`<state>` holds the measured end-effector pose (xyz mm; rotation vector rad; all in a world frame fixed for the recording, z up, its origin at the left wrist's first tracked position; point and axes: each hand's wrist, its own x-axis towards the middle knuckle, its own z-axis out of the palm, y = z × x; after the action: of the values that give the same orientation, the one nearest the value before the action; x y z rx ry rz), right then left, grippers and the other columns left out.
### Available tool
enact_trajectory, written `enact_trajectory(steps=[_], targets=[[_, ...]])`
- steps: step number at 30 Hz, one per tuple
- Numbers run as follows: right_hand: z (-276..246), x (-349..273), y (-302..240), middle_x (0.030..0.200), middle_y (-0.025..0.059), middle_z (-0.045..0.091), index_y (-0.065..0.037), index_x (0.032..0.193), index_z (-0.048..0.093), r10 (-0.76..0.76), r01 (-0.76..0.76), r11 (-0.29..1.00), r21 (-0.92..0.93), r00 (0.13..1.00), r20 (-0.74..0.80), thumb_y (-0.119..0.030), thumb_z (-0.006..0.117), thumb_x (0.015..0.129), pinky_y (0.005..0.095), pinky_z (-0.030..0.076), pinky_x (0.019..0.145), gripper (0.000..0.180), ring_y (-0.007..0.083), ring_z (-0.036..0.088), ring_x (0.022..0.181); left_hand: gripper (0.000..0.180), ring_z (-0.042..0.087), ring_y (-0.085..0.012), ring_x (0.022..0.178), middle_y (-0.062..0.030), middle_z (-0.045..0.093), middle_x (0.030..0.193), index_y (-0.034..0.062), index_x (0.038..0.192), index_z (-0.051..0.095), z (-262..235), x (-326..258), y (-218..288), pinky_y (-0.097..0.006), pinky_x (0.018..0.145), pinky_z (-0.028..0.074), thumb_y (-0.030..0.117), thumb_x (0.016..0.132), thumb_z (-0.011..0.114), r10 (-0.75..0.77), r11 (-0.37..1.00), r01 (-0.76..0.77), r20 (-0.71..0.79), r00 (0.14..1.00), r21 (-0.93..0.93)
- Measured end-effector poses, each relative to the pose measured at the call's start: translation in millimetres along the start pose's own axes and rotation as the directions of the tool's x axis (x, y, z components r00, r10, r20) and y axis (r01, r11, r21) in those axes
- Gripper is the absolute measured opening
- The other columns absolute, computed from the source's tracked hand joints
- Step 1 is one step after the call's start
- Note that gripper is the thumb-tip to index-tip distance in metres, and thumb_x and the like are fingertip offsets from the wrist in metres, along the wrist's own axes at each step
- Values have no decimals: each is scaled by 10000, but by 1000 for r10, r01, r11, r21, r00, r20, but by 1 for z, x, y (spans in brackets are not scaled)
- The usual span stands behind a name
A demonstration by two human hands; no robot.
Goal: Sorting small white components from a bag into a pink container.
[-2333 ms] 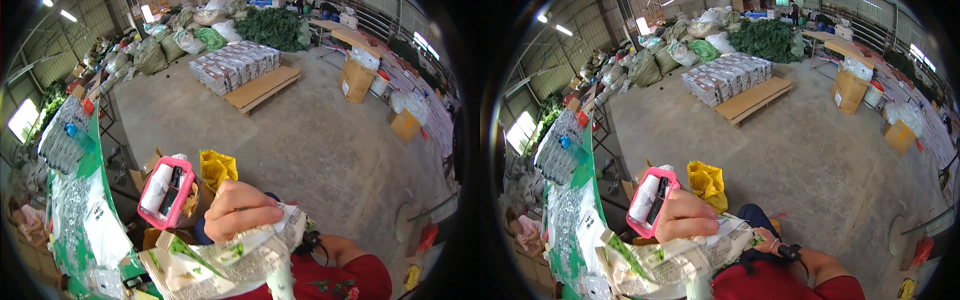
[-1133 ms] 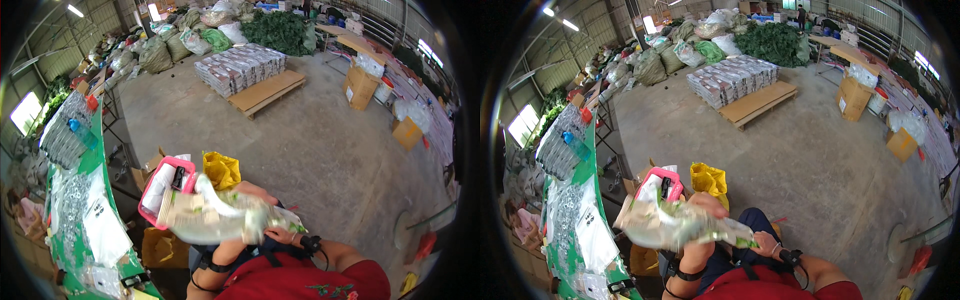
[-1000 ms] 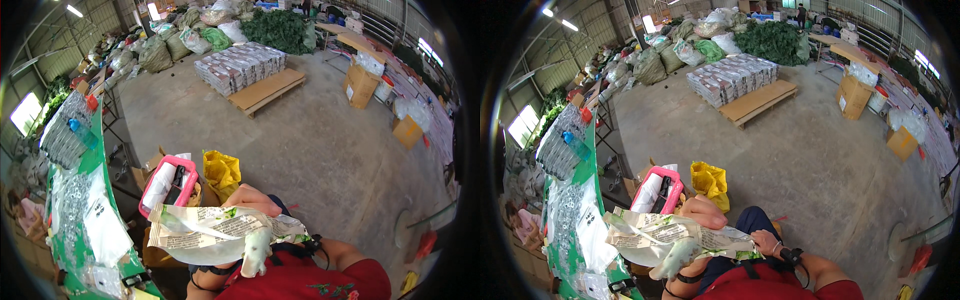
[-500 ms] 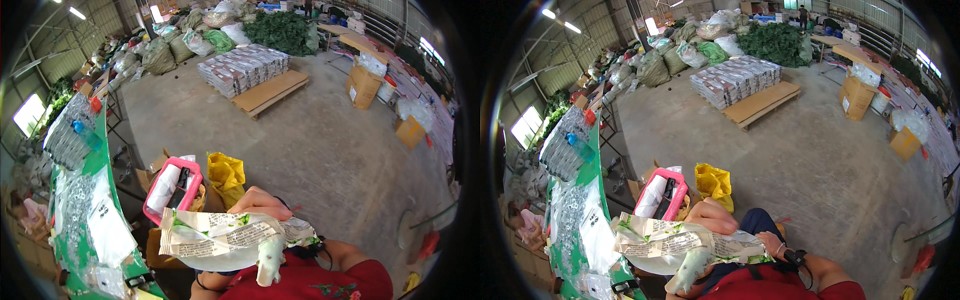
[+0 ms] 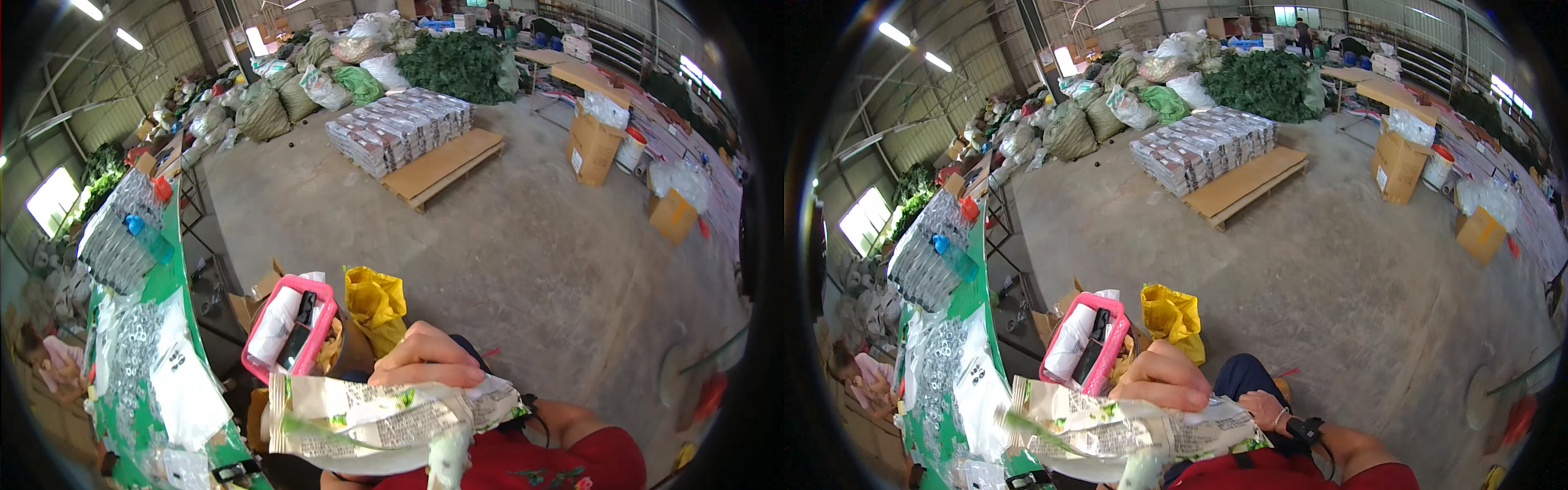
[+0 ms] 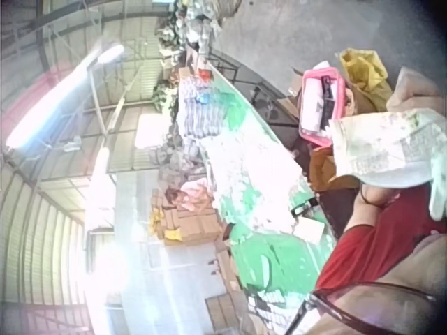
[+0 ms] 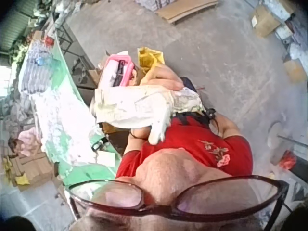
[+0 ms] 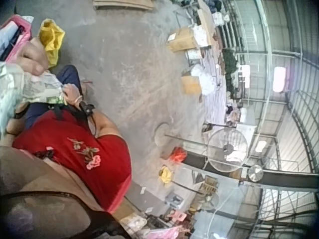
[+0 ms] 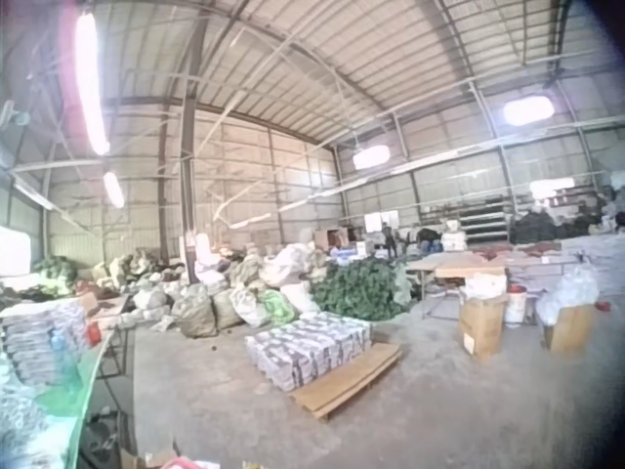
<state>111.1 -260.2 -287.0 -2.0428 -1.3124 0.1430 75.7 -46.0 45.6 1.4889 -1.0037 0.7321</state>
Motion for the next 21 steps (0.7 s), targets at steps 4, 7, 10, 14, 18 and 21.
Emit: enact_trajectory(steps=[4,7,10,14,18,21], targets=[[-9,5,-8,759,24,577,-128,845,682,87,-88,996,23,996,17,-239,623,863,371,427,706,127,244,573,757,194,603,-233,801,-136,608,920,-19,988,657,7,5,-6,-282,655,533,106,848,706,130,989,-130,-11,991,-74],[-17,8,-16,760,32,584,-119,855,685,71,-71,997,12,997,-12,-239,623,869,369,433,699,136,242,575,753,194,600,-232,802,-139,608,918,-18,971,653,9,9,-6,-277,654,545,100,833,720,157,982,-159,-22,987,-102],[-17,9,-17,756,33,578,-113,844,677,67,-67,998,15,998,-12,-237,627,865,372,435,696,134,244,574,754,194,598,-230,812,-141,609,925,-10,977,655,12,10,-7,-278,662,547,104,834,720,197,972,-201,-40,980,-124],[-10,2,-8,768,28,562,-132,840,654,65,-65,998,0,998,18,-271,620,847,377,428,706,144,243,568,774,202,595,-229,820,-140,608,929,-4,975,656,10,12,-2,-280,673,545,116,829,726,190,982,-191,-41,981,-16],[-5,1,2,799,35,546,-143,852,618,38,-33,997,-77,997,70,-309,604,811,378,422,717,171,244,564,798,193,597,-223,812,-133,611,933,11,966,655,18,12,5,-282,675,528,117,823,731,178,984,-176,-85,980,31],[22,-15,27,833,53,562,-130,899,616,74,-65,992,-110,994,81,-304,601,790,386,436,738,205,259,576,830,178,602,-224,801,-124,610,935,28,958,657,14,14,-9,-294,669,507,123,826,728,209,978,-209,-37,977,11]])
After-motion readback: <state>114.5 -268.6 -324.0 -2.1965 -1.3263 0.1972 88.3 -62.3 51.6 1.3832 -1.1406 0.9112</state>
